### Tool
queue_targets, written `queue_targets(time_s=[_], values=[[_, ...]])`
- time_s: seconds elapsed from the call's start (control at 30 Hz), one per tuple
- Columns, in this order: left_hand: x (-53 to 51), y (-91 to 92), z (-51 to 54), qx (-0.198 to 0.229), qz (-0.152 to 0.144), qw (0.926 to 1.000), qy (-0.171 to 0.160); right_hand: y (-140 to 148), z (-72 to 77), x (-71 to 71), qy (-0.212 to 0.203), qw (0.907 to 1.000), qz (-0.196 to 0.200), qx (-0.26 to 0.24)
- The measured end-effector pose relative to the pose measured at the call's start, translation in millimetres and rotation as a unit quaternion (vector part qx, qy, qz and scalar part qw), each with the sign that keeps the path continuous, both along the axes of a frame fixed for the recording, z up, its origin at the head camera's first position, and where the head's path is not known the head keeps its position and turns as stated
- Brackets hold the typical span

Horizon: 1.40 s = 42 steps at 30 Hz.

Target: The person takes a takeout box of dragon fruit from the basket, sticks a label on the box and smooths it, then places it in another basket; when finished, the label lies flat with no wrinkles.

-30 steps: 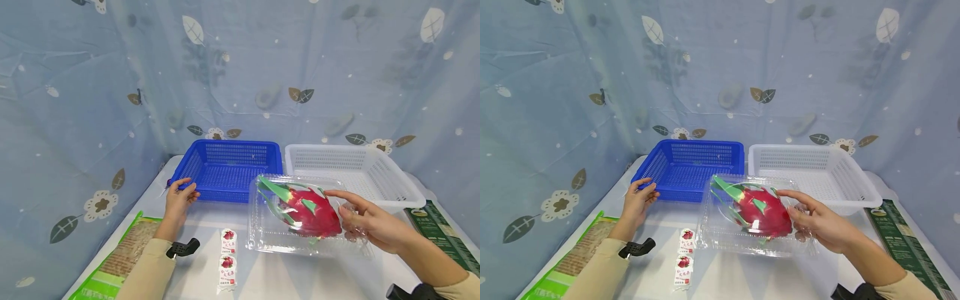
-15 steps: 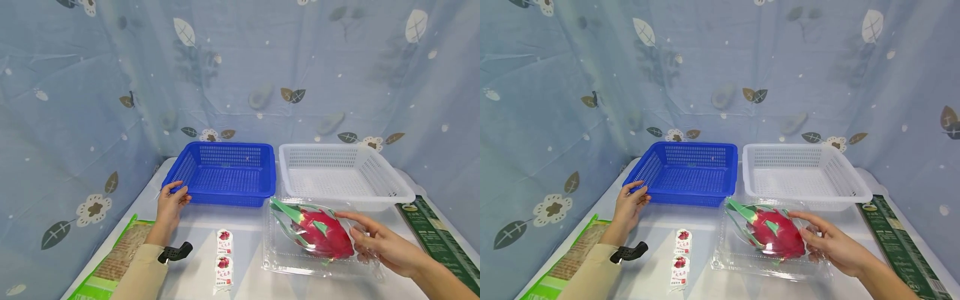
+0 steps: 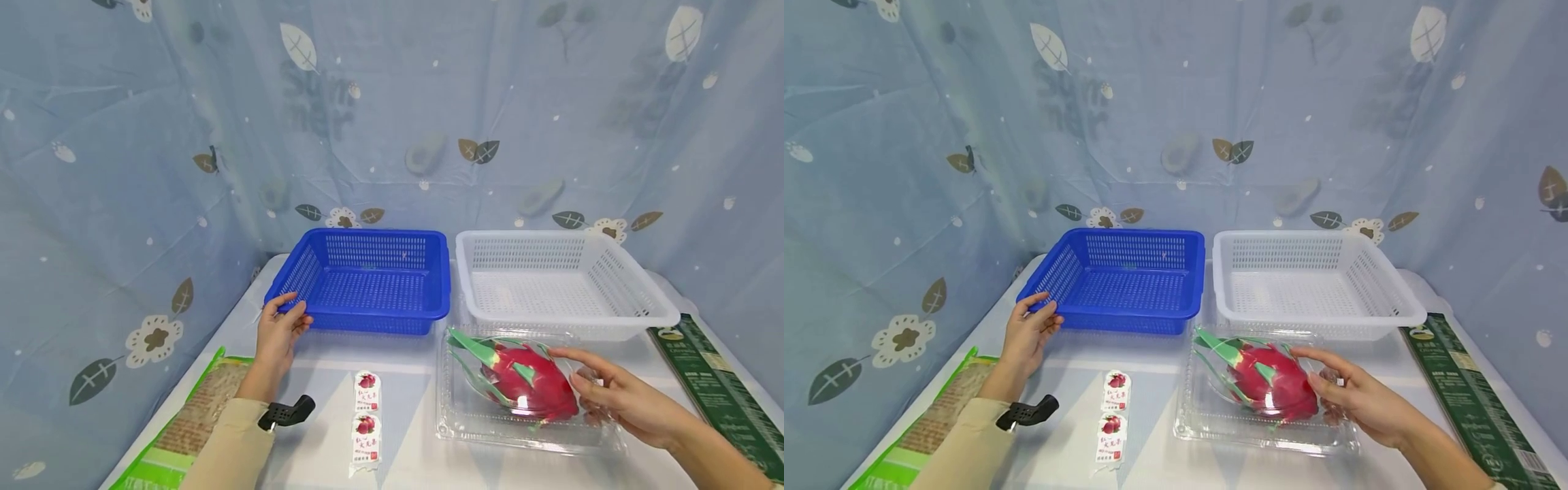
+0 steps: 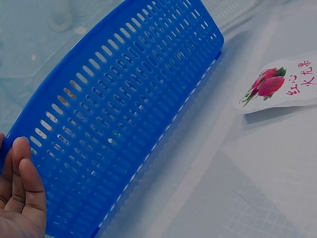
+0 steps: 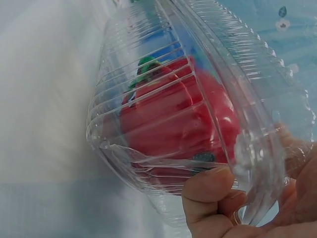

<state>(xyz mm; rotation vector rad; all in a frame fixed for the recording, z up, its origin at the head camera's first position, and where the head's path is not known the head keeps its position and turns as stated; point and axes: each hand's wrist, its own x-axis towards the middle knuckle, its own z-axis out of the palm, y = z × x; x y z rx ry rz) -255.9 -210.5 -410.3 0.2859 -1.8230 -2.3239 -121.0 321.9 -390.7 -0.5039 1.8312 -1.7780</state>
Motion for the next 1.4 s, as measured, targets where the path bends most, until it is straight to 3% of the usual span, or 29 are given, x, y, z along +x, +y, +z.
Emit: queue_targets(time_s=[0.3,0.57,0.8,0.97,1.13,1.23,1.33,1.4], values=[[-2.0,2.2,3.9,-0.005,0.004,0.9999,0.01,-0.8,-2.9,-0.7,0.017,0.9984,-0.033,0.042],[-0.9,-2.3,4.5,-0.003,0.013,0.9999,0.008,-1.5,4.1,-3.1,-0.002,0.9843,-0.051,0.169],[11.8,-8.0,1.9,-0.062,-0.023,0.9978,-0.003,-4.7,5.3,-2.1,-0.026,0.978,-0.071,0.194],[26.6,-9.9,-3.3,-0.124,-0.071,0.9897,-0.017,-6.2,6.2,1.8,-0.019,0.9741,-0.083,0.209],[40.0,-10.9,-9.4,-0.151,-0.1,0.9831,-0.027,-7.3,7.4,3.6,-0.015,0.9628,-0.095,0.252],[47.0,-9.4,-12.5,-0.172,-0.117,0.9776,-0.028,-6.9,7.5,4.3,-0.017,0.9613,-0.097,0.257],[54.9,-6.2,-16.1,-0.207,-0.151,0.9662,-0.027,-6.4,7.1,4.5,-0.017,0.9646,-0.098,0.244],[60.2,-3.2,-18.9,-0.237,-0.187,0.9531,-0.025,-6.8,6.9,4.5,-0.015,0.9652,-0.103,0.24]])
